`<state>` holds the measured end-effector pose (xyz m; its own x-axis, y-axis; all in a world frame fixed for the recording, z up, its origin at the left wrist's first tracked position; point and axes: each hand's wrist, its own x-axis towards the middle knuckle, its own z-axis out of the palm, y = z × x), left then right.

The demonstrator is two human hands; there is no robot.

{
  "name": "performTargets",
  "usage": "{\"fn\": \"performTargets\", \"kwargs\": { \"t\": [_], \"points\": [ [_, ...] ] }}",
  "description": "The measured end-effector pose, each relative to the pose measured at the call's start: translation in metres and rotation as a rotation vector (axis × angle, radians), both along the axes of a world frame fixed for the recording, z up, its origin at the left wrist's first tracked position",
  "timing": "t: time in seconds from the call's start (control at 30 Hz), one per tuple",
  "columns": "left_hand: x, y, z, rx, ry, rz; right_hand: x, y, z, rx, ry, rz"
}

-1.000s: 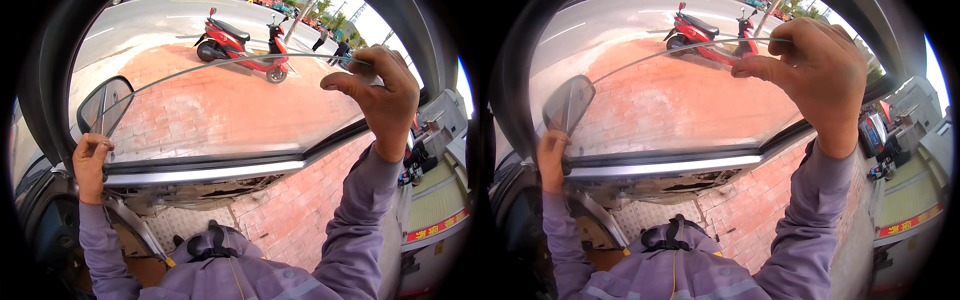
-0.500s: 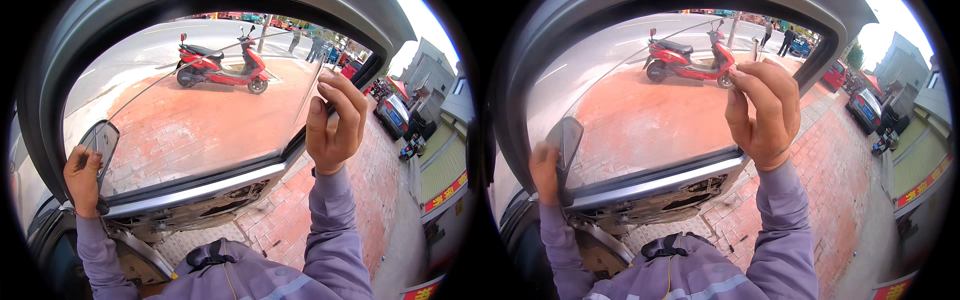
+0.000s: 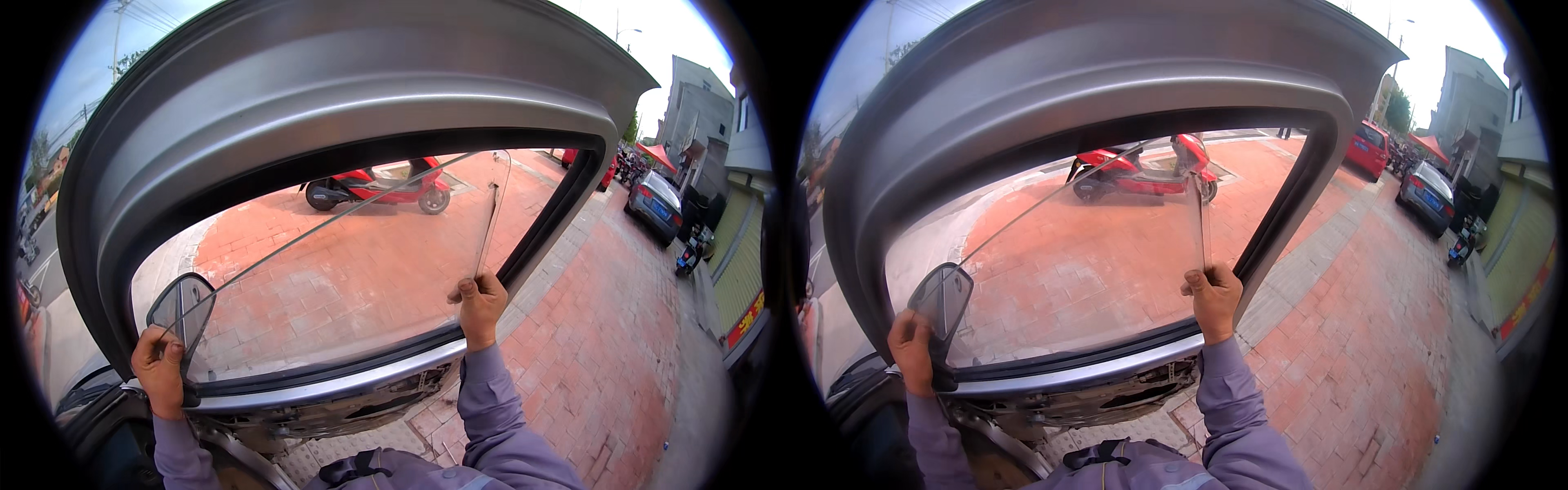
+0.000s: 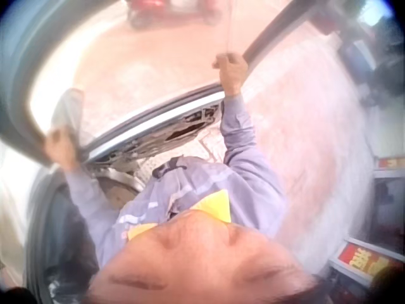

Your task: The person selects a screwdriver and socket from a tool chest, then walks to a silver car. They sit on the ground and use the screwdriver to remove screws from the interior door panel, then pull out a rubber weather stripping seal from the door frame.

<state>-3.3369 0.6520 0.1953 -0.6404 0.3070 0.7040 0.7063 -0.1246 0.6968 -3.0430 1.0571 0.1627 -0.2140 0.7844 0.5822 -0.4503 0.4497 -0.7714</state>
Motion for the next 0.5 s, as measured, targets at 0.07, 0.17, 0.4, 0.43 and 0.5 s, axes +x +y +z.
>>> {"fn": "performTargets", "kwargs": {
  "t": [0.07,0.17,0.4,0.43,0.5],
  "points": [
    [0.003,-0.003,-0.003,-0.012,0.024,-0.059,0.007,0.000,0.000,0.029,0.049,-0.013],
    [0.009,-0.001,0.002,-0.012,0.030,-0.115,0.014,0.000,-0.001,0.081,0.090,-0.031],
    [0.004,-0.013,0.017,0.056,0.073,-0.065,-0.003,-0.012,0.043,0.110,0.112,-0.058],
    [0.001,-0.011,0.021,0.049,0.075,-0.060,-0.003,-0.012,0.047,0.121,0.120,-0.076],
    [0.011,-0.007,0.027,0.101,0.002,-0.044,0.002,-0.009,0.056,0.139,0.133,-0.115]
  ]
}}
